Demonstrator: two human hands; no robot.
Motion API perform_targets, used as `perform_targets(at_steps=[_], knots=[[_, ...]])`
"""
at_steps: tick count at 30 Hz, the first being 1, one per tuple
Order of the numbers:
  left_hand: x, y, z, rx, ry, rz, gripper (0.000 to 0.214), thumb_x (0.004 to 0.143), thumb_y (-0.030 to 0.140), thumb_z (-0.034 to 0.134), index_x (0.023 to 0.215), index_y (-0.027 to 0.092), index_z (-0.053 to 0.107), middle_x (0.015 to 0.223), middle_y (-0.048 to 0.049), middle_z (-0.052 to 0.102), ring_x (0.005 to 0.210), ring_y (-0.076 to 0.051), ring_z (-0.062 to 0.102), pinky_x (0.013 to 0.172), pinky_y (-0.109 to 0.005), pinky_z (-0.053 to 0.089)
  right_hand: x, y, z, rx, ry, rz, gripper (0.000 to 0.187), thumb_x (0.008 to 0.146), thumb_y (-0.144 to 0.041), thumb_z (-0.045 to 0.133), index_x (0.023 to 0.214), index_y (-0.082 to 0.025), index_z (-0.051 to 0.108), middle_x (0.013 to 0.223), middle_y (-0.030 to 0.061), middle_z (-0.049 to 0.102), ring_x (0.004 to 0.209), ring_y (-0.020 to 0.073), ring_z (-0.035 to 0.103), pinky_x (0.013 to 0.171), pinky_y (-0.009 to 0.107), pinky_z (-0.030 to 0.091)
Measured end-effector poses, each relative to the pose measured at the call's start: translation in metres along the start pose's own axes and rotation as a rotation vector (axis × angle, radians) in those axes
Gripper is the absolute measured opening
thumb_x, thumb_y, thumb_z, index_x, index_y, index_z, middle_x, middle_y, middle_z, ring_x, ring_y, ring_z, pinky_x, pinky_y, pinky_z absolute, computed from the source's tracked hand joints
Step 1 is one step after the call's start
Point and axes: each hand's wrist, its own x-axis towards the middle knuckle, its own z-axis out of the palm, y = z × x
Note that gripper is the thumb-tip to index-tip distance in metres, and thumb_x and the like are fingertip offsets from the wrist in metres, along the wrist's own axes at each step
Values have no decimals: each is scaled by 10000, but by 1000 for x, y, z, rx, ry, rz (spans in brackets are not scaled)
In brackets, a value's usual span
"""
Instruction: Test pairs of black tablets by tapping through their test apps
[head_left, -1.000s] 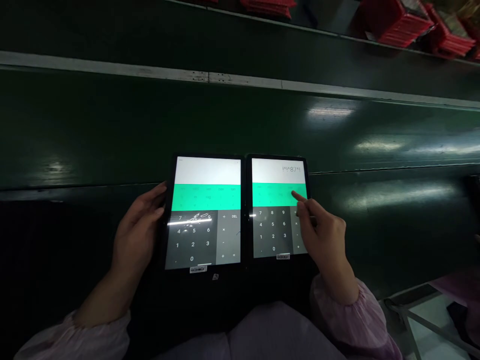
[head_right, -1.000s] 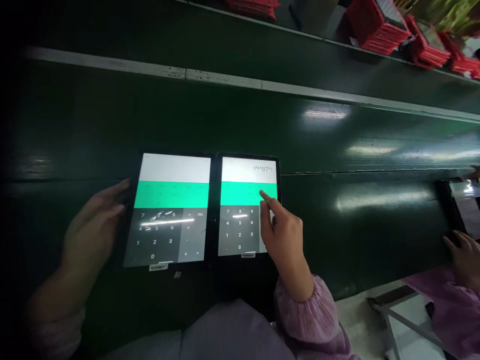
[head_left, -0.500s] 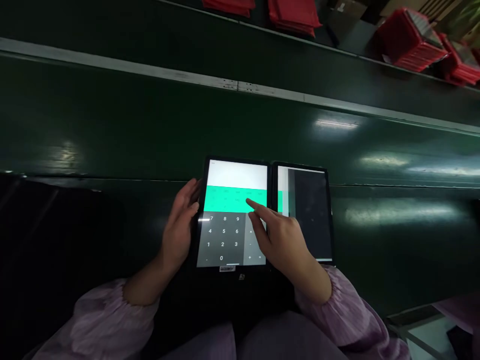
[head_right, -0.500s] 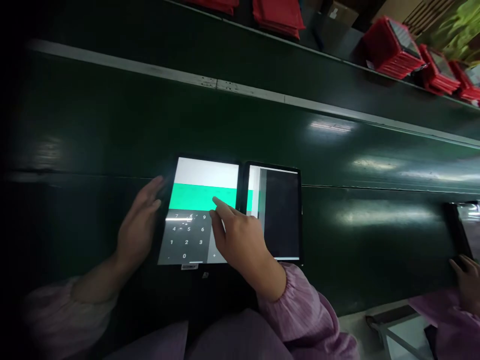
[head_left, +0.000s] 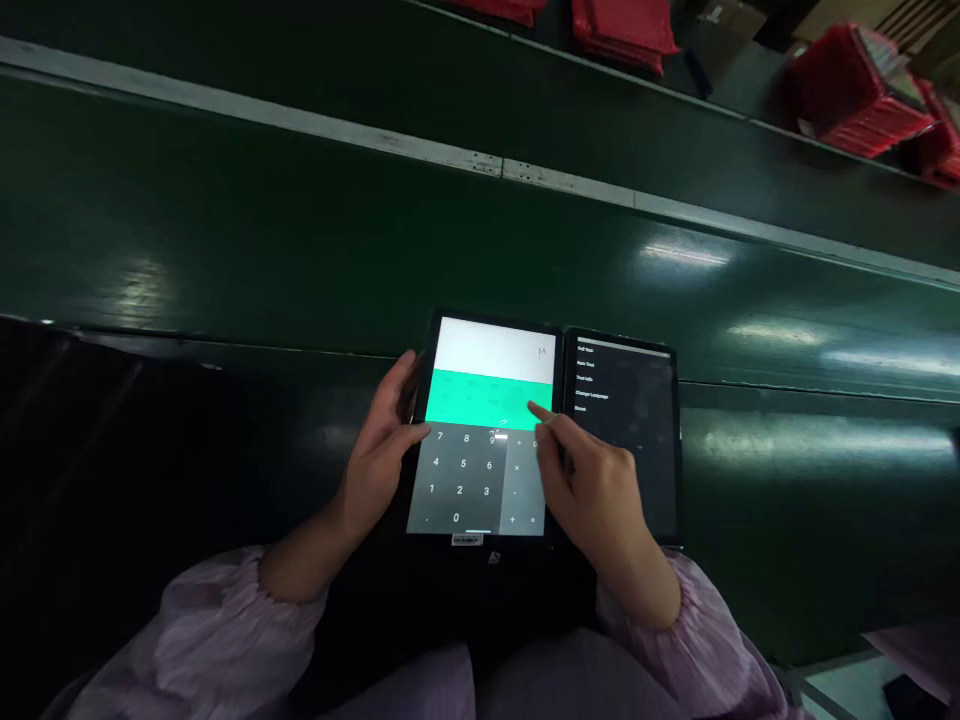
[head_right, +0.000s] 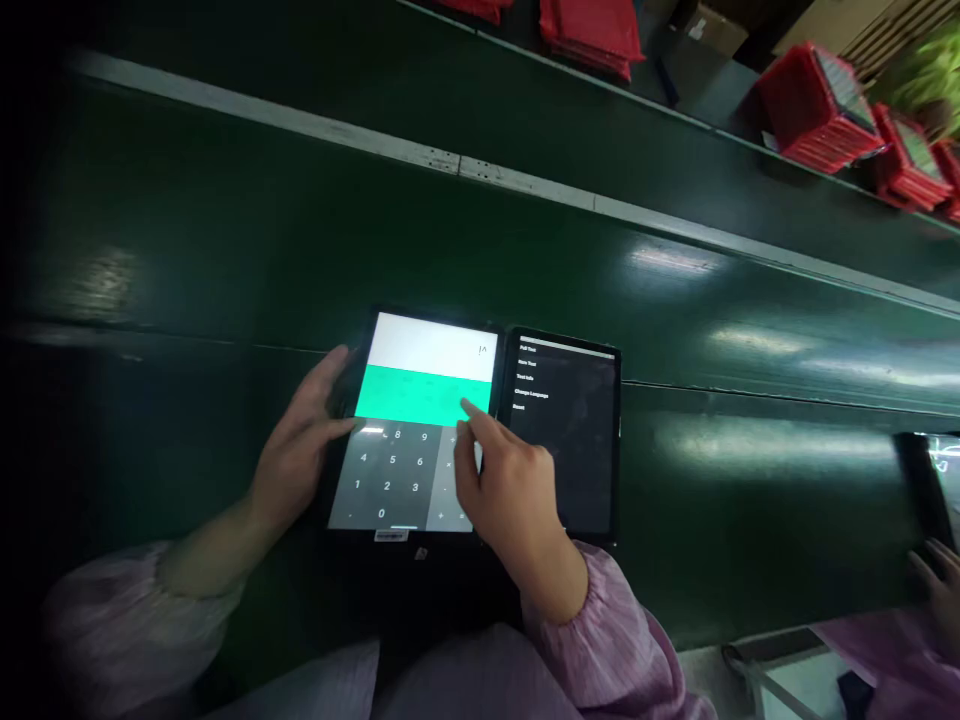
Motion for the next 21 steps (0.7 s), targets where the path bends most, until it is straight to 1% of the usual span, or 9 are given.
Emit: perform_targets(at_steps=[3, 6, 8, 10, 12, 14, 17, 19, 21], knots=[[0, -2, -1, -6, -39, 33, 679, 850, 303, 752, 1517, 241, 640, 1690, -94, 581, 1716, -389, 260, 1399, -587, 261, -2, -3, -1, 41, 20, 8, 345, 1106, -193, 501, 1139, -109, 834, 947, 108, 881, 452, 96, 605, 432, 243, 394], [0, -6, -2, -45, -78, 45, 711, 859, 331, 773, 1547, 268, 607, 1695, -93, 575, 1695, -411, 313, 1375, -604, 321, -7, -17, 7, 171, -83, -121, 360, 1125, -202, 484, 1244, -105, 809, 1025, 101, 886, 524, 108, 688, 503, 238, 499], [0, -8, -2, -59, -103, 53, 755, 855, 373, 806, 1567, 267, 581, 1713, -106, 552, 1675, -428, 352, 1354, -611, 360, -9, -27, 14, 182, -127, -207, 383, 1143, -218, 460, 1257, -92, 803, 1065, 101, 886, 584, 124, 739, 506, 248, 507], [-1, -9, -2, -31, -118, 65, 785, 857, 407, 832, 1581, 266, 564, 1743, -114, 512, 1681, -433, 337, 1343, -611, 375, -9, -31, 15, 162, -114, -230, 402, 1151, -222, 443, 1236, -76, 808, 1042, 100, 887, 601, 129, 751, 482, 256, 484], [-1, -10, -2, 19, -114, 83, 784, 873, 416, 834, 1590, 267, 555, 1772, -116, 471, 1699, -427, 292, 1346, -604, 367, -8, -28, 10, 167, -57, -181, 398, 1143, -208, 449, 1248, -58, 802, 948, 88, 882, 522, 106, 691, 482, 243, 475], [-1, -11, -1, 46, -108, 105, 773, 886, 396, 822, 1597, 265, 549, 1777, -119, 461, 1705, -418, 279, 1349, -596, 364, -7, -20, 2, 147, 17, -80, 379, 1121, -190, 473, 1260, -58, 801, 858, 73, 865, 440, 85, 593, 468, 235, 449], [-2, -11, -1, -1, -118, 99, 753, 882, 350, 800, 1590, 268, 557, 1761, -115, 486, 1690, -414, 323, 1348, -597, 368, -4, -7, -4, 46, 68, 59, 368, 1090, -185, 487, 1189, -94, 830, 769, 61, 836, 367, 71, 438, 406, 247, 341], [-2, -11, -1, -47, -109, 82, 729, 864, 324, 786, 1562, 264, 584, 1750, -107, 501, 1688, -418, 326, 1358, -605, 346, -4, -2, -1, 20, 48, 89, 382, 1090, -200, 479, 1176, -104, 838, 732, 57, 819, 365, 74, 408, 407, 250, 322], [-1, -10, -1, -64, -87, 75, 707, 841, 302, 773, 1528, 256, 612, 1727, -101, 530, 1698, -416, 298, 1372, -606, 317, -3, -2, 4, 30, 18, 63, 408, 1103, -218, 463, 1248, -94, 823, 727, 60, 813, 400, 86, 470, 441, 245, 358]])
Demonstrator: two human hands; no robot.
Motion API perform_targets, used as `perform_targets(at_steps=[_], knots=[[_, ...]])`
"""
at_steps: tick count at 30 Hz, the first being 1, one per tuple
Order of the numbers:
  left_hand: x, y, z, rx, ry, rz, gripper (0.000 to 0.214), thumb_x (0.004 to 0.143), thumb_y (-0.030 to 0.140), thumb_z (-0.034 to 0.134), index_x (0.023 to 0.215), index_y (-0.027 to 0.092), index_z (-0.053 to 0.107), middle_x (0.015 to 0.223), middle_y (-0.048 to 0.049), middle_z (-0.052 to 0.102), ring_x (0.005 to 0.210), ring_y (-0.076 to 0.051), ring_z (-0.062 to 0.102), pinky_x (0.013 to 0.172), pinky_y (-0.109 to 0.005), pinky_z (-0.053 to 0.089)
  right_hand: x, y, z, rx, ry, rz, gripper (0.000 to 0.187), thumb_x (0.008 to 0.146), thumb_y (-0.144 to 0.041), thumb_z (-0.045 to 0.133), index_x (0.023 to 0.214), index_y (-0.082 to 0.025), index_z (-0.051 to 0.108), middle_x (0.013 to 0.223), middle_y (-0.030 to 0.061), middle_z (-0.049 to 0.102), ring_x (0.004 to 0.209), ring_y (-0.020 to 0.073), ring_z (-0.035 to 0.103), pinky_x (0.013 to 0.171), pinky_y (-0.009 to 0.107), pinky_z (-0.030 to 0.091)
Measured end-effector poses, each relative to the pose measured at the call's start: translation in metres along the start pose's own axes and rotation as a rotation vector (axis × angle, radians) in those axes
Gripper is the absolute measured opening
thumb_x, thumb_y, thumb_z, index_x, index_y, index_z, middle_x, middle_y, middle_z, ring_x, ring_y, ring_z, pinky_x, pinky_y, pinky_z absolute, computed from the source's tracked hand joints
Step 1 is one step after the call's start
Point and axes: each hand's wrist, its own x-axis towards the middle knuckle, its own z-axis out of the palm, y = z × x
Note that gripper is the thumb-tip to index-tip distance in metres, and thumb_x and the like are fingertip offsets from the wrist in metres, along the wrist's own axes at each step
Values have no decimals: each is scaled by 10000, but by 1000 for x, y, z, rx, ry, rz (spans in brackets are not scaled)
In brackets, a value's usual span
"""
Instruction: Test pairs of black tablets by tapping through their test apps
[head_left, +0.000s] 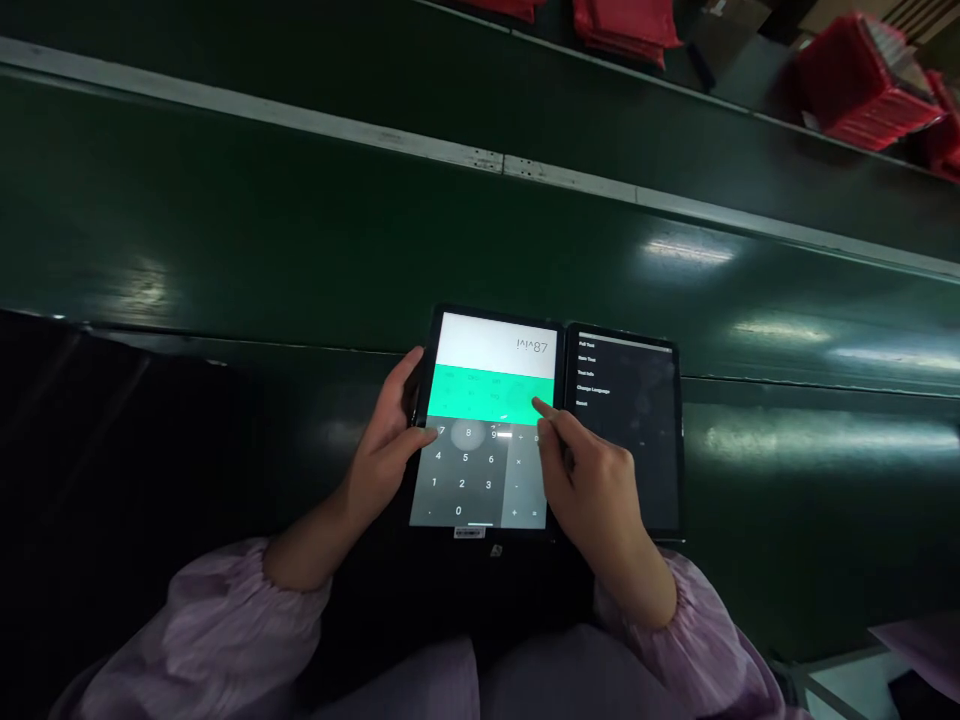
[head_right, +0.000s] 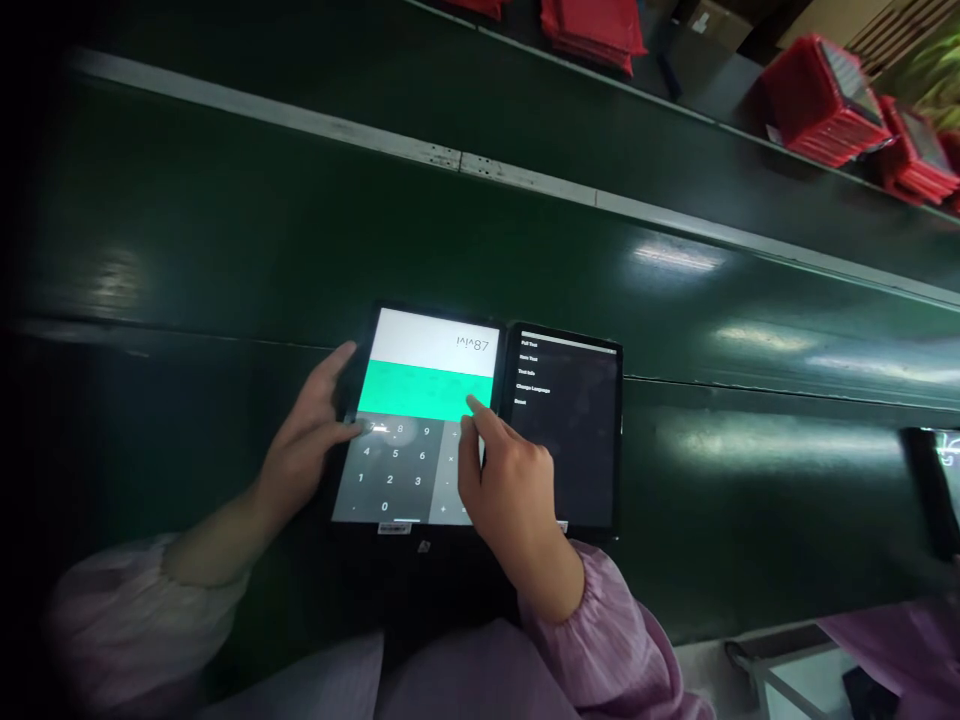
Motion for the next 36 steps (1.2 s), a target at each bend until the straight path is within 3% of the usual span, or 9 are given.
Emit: perform_targets(at_steps=[4, 10, 15, 19, 23, 25, 28, 34, 36], knots=[[2, 4, 0, 36, 20, 0, 683, 811, 285, 758, 1483, 249, 643, 1657, -95, 603, 1722, -403, 226, 1386, -608, 285, 1, -1, 5, 16, -29, -80, 435, 1123, -234, 442, 1335, -83, 791, 789, 78, 836, 486, 106, 590, 503, 245, 407], [2, 10, 1, 66, 33, -36, 662, 793, 283, 760, 1448, 245, 671, 1641, -88, 616, 1700, -411, 290, 1408, -630, 173, -1, 2, 2, -11, 20, 21, 401, 1107, -226, 458, 1221, -111, 826, 885, 101, 866, 417, 83, 496, 465, 252, 362], [2, 13, 6, 103, 96, -49, 657, 804, 303, 759, 1449, 228, 658, 1642, -95, 612, 1709, -383, 277, 1426, -570, 109, -1, 0, 5, -14, -64, -83, 428, 1125, -259, 446, 1307, -124, 809, 899, 96, 864, 594, 135, 700, 522, 253, 411], [6, 15, 5, 130, 96, -67, 676, 805, 328, 772, 1464, 243, 648, 1648, -88, 607, 1703, -393, 291, 1421, -576, 172, 1, 16, -19, 43, -6, -29, 439, 1133, -289, 445, 1316, -131, 812, 662, 11, 743, 425, 89, 497, 480, 243, 366], [17, 15, 6, 140, 90, -51, 636, 821, 299, 750, 1449, 261, 664, 1626, -71, 629, 1696, -381, 313, 1410, -573, 240, 5, 42, -41, 1, 133, 67, 439, 1115, -331, 470, 1113, -117, 854, 490, -63, 519, 368, 65, 292, 423, 236, 262], [24, 13, 8, 123, 103, -24, 591, 829, 275, 733, 1419, 271, 685, 1591, -63, 660, 1682, -373, 346, 1398, -573, 280, 7, 52, -45, -10, 141, 92, 453, 1112, -359, 474, 980, -135, 845, 475, -64, 490, 374, 60, 284, 422, 225, 253], [38, 10, 14, 43, 128, 31, 510, 828, 266, 722, 1337, 282, 729, 1494, -60, 729, 1663, -366, 391, 1376, -566, 344, 11, 59, -46, -17, 99, 117, 478, 1113, -391, 473, 839, -160, 789, 546, -17, 621, 378, 49, 302, 429, 219, 279], [60, 7, 18, -42, 139, 67, 511, 765, 225, 736, 1272, 285, 757, 1454, -43, 754, 1627, -358, 456, 1371, -540, 368, 19, 60, -56, -11, 97, 87, 499, 1125, -451, 462, 860, -183, 788, 462, -49, 536, 358, 66, 373, 438, 226, 297], [64, 6, 18, -38, 124, 52, 508, 789, 230, 713, 1292, 292, 751, 1441, -25, 759, 1616, -347, 473, 1355, -526, 389, 21, 61, -59, -1, 86, 97, 524, 1125, -481, 461, 816, -190, 768, 511, -25, 622, 355, 62, 389, 431, 227, 314]])
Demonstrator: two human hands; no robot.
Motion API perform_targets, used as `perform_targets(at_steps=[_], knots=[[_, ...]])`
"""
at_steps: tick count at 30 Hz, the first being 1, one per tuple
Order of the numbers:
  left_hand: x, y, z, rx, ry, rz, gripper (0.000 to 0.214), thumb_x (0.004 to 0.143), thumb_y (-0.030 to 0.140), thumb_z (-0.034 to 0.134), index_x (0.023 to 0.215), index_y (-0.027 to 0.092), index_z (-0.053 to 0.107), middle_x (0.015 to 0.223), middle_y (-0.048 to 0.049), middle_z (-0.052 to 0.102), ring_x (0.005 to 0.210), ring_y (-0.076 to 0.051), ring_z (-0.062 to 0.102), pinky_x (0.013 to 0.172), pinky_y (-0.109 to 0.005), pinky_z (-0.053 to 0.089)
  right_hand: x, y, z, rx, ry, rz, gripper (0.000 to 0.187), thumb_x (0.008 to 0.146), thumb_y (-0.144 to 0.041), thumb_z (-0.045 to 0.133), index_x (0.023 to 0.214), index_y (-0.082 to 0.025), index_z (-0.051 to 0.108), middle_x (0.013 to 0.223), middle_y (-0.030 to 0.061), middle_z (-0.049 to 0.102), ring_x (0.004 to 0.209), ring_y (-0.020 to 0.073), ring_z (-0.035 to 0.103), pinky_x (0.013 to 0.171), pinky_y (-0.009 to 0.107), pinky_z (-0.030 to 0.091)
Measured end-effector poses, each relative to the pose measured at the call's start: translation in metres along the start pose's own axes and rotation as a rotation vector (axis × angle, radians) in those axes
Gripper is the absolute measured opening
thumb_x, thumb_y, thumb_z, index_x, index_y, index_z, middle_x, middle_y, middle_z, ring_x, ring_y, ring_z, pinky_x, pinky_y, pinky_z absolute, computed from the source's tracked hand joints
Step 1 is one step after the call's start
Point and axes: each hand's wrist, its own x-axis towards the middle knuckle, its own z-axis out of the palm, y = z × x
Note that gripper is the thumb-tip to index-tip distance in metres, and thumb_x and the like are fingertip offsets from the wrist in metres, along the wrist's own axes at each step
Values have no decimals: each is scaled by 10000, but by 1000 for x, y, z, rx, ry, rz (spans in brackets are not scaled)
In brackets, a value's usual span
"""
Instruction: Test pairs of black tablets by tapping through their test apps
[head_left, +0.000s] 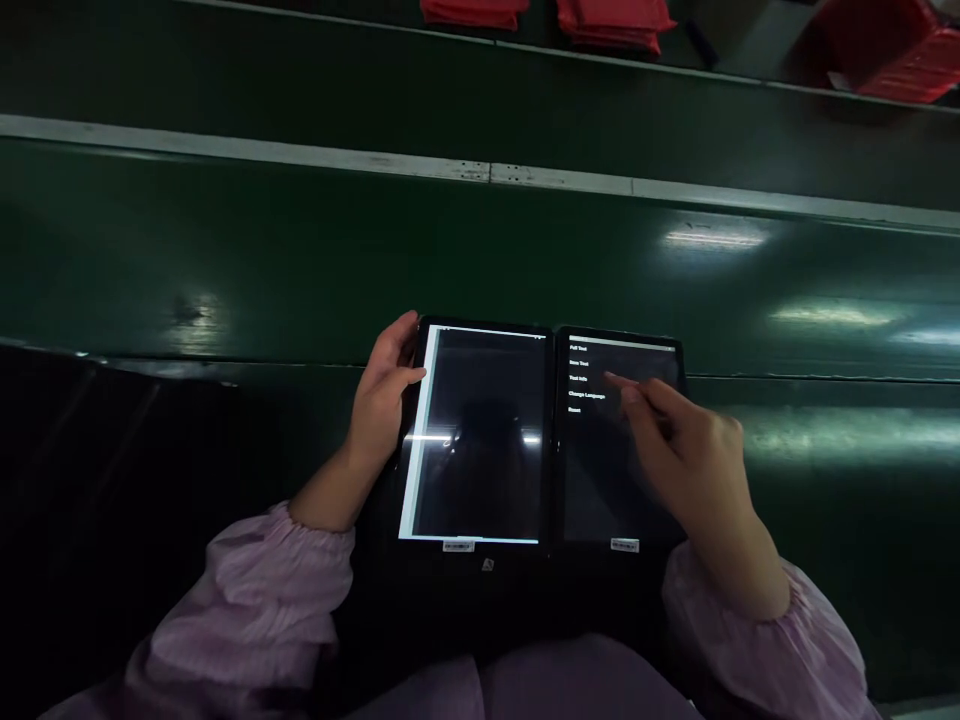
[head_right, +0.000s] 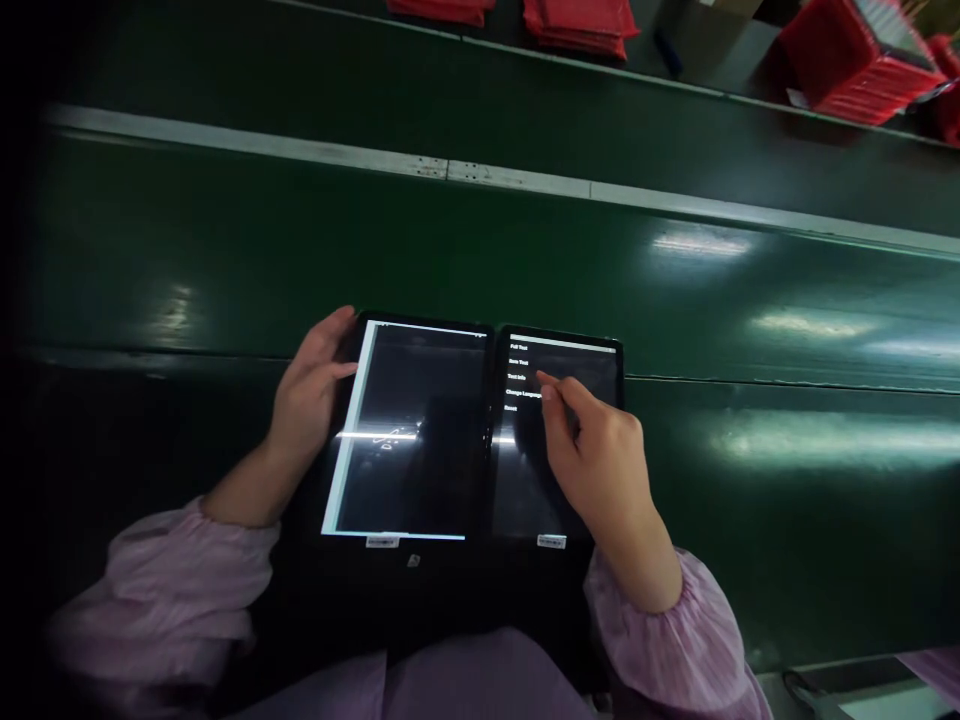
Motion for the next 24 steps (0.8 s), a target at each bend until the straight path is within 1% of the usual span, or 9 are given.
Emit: perform_targets(at_steps=[2, 5, 9, 11, 13, 16, 18, 21, 24], knots=[[3, -2, -1, 1, -9, 8, 501, 787, 235, 705, 1282, 293, 752, 1436, -20, 757, 1612, -344, 476, 1343, -517, 403, 2, 0, -1, 9, -29, 5, 507, 1124, -475, 468, 839, -191, 776, 573, -5, 697, 354, 61, 400, 424, 230, 325], [5, -5, -1, -32, -2, 38, 526, 718, 229, 745, 1242, 284, 758, 1427, -47, 756, 1595, -351, 492, 1356, -525, 380, 2, -2, -1, 17, -59, -25, 436, 1125, -421, 481, 942, -196, 806, 573, -17, 702, 357, 68, 397, 426, 236, 326], [6, -6, -1, -53, -8, 26, 545, 696, 213, 743, 1238, 279, 755, 1403, -66, 761, 1563, -352, 524, 1361, -539, 362, 1, -4, -3, 24, -41, -54, 421, 1122, -401, 502, 858, -203, 764, 683, 9, 783, 356, 57, 389, 414, 244, 319], [5, -6, -2, -37, -3, 23, 544, 696, 219, 755, 1237, 279, 753, 1404, -68, 761, 1558, -359, 527, 1354, -551, 370, 0, -4, -5, 22, -37, -46, 437, 1123, -416, 501, 823, -206, 739, 698, 17, 791, 351, 57, 382, 402, 245, 312], [6, -5, -2, -15, -4, 22, 537, 711, 245, 773, 1247, 280, 749, 1432, -70, 751, 1556, -365, 527, 1351, -567, 370, -1, -4, -7, 20, -43, -44, 430, 1124, -413, 500, 838, -207, 747, 666, 11, 771, 345, 60, 371, 394, 246, 299], [6, -5, -4, 8, -18, 22, 532, 731, 277, 790, 1261, 282, 743, 1459, -74, 739, 1540, -366, 545, 1340, -575, 385, -3, -3, -8, 28, -40, -60, 414, 1123, -392, 509, 852, -206, 761, 700, 17, 785, 348, 58, 390, 399, 242, 313], [7, -5, -5, 2, -23, 11, 519, 741, 271, 784, 1257, 286, 742, 1434, -74, 750, 1517, -363, 572, 1320, -566, 418, -4, -3, -9, 24, -30, -70, 418, 1122, -391, 516, 842, -206, 765, 664, 8, 759, 350, 59, 399, 400, 236, 318], [7, -5, -5, -22, -29, -7, 497, 750, 257, 768, 1246, 289, 745, 1393, -74, 766, 1478, -357, 610, 1290, -554, 461, -4, -1, -10, 10, -26, -67, 415, 1126, -395, 508, 898, -203, 798, 534, -28, 645, 351, 72, 395, 401, 230, 311], [7, -4, -4, -16, -19, -14, 502, 752, 260, 780, 1252, 281, 743, 1396, -79, 766, 1455, -356, 629, 1281, -552, 474, -4, -1, -11, 20, -22, -62, 408, 1122, -393, 515, 906, -201, 802, 490, -43, 588, 352, 73, 377, 396, 230, 289]])
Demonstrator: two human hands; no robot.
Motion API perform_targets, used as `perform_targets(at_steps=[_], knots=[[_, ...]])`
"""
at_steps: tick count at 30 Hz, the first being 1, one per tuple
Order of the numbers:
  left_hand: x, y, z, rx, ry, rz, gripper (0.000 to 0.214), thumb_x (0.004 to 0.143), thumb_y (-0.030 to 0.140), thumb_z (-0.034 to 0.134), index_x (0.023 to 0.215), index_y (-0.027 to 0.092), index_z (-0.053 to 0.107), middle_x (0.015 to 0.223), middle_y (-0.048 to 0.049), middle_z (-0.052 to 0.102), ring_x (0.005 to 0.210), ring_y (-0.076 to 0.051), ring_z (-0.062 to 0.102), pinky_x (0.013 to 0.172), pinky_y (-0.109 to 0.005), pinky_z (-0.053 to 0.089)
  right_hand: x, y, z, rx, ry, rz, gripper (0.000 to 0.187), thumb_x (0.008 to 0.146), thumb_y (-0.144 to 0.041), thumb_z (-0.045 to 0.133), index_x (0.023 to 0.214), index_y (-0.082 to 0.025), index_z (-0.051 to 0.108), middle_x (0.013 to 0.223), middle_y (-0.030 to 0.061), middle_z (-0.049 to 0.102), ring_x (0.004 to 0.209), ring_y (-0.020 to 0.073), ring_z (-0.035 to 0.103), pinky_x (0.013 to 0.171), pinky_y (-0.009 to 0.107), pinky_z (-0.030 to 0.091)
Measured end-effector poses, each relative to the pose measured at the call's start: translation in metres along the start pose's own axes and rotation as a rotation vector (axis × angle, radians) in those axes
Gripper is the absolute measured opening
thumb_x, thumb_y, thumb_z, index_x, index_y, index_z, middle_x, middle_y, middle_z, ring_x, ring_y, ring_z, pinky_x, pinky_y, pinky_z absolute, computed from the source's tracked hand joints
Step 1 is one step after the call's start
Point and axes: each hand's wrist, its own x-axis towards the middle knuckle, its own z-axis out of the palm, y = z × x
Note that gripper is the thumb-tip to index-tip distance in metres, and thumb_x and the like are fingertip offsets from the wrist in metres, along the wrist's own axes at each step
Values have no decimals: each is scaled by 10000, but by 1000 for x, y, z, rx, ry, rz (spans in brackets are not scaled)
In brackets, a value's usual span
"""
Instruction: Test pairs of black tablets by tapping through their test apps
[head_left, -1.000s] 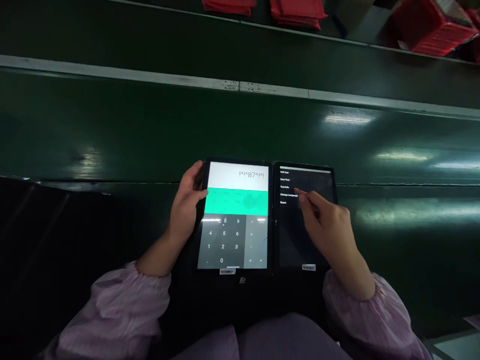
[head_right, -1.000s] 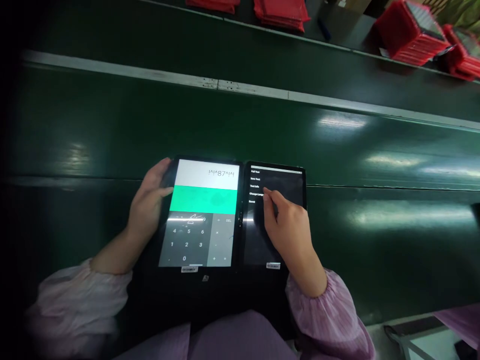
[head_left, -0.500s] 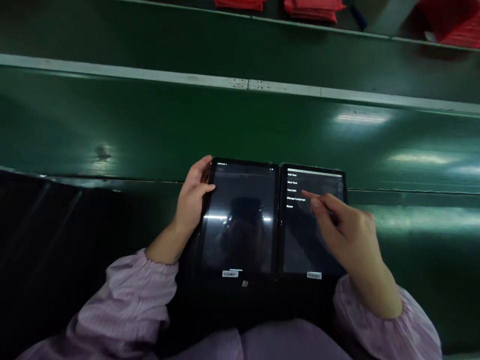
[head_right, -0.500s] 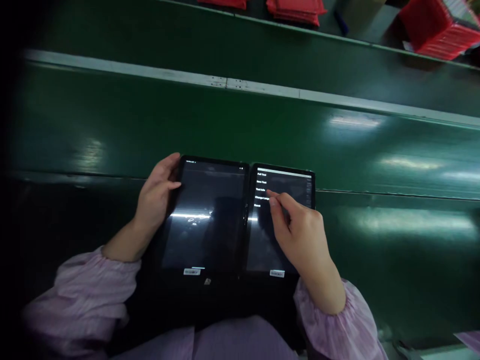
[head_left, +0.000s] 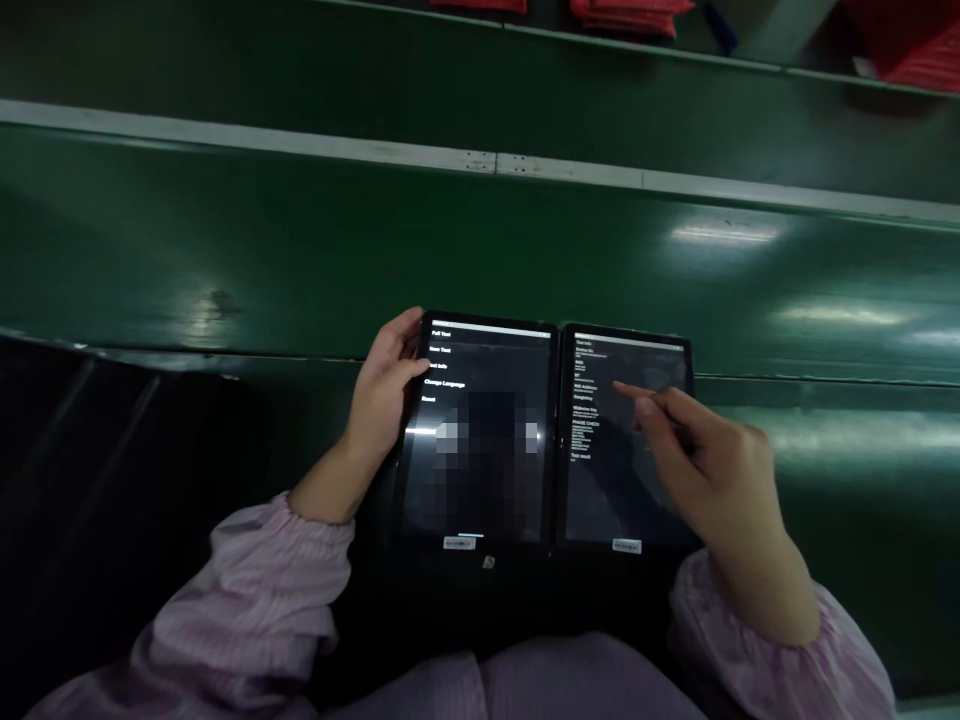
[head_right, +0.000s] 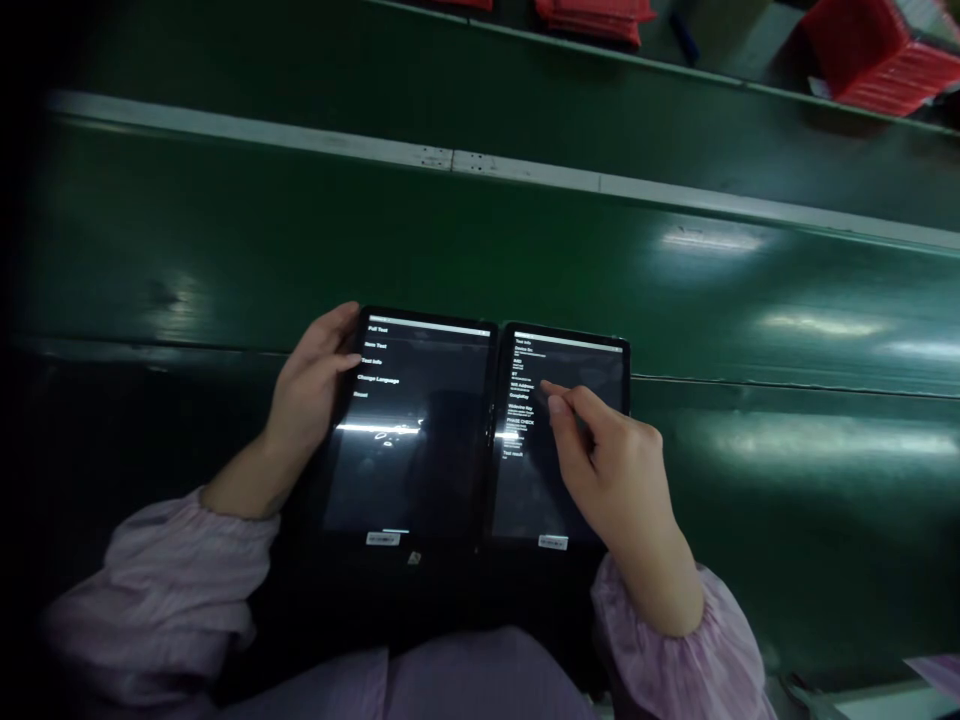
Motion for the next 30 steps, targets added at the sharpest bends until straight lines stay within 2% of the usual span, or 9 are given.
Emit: perform_targets(at_steps=[3, 6, 9, 11, 14, 17, 21, 26, 30], knots=[[-1, 1, 1, 62, -4, 7, 539, 750, 245, 819, 1281, 273, 729, 1406, -84, 758, 1476, -364, 610, 1291, -572, 461, -1, 0, -2, 25, -1, 15, 379, 1102, -364, 534, 846, -205, 764, 562, -17, 692, 349, 63, 358, 385, 230, 275], [-1, 2, 2, 80, -6, 14, 533, 746, 232, 829, 1268, 276, 727, 1399, -84, 755, 1491, -373, 595, 1288, -579, 467, -2, 1, -5, 52, -18, 45, 361, 1075, -338, 546, 771, -206, 689, 875, 62, 867, 355, 44, 364, 376, 230, 290], [-1, 1, 2, 20, 3, -4, 499, 756, 242, 794, 1251, 263, 735, 1396, -96, 750, 1482, -389, 598, 1274, -595, 480, -1, 3, -6, 72, -46, 69, 360, 1068, -343, 542, 752, -211, 653, 1044, 90, 887, 370, 48, 416, 381, 233, 312], [-1, 1, 1, -22, 9, -9, 491, 745, 230, 762, 1235, 255, 748, 1367, -97, 757, 1478, -396, 597, 1271, -605, 482, 0, 5, -5, 82, -80, 58, 337, 1072, -340, 533, 810, -210, 700, 1005, 82, 886, 383, 60, 439, 400, 235, 333], [-1, 2, 0, -30, 7, -19, 481, 733, 207, 737, 1207, 279, 774, 1325, -73, 772, 1480, -388, 592, 1282, -596, 483, 3, 7, -2, 91, -151, 12, 340, 1086, -348, 511, 943, -201, 783, 833, 46, 847, 413, 80, 464, 441, 237, 361], [-1, 4, 1, -28, 11, -17, 476, 729, 199, 732, 1190, 304, 787, 1320, -55, 772, 1491, -382, 579, 1299, -587, 469, 4, 7, 0, 97, -199, -23, 369, 1100, -360, 496, 1037, -187, 816, 710, 6, 773, 416, 83, 436, 461, 242, 355], [-2, 4, 3, -36, 20, -12, 481, 718, 203, 726, 1185, 299, 786, 1296, -47, 786, 1483, -374, 588, 1295, -585, 472, 4, 5, 3, 117, -225, -41, 372, 1108, -336, 496, 1080, -169, 826, 710, -1, 753, 431, 79, 440, 486, 245, 364], [-1, 4, 3, -28, 21, -9, 466, 712, 227, 734, 1172, 287, 778, 1298, -47, 792, 1465, -370, 610, 1296, -591, 469, 0, 3, 11, 137, -294, -107, 383, 1107, -306, 493, 1238, -157, 822, 748, 10, 774, 429, 82, 438, 472, 247, 359], [-2, 3, 3, -36, 11, -5, 472, 729, 232, 729, 1199, 272, 760, 1342, -63, 780, 1514, -362, 574, 1320, -556, 438, -1, 2, 16, 100, -322, -117, 415, 1109, -323, 480, 1299, -177, 820, 616, -21, 703, 396, 102, 402, 456, 260, 368]])
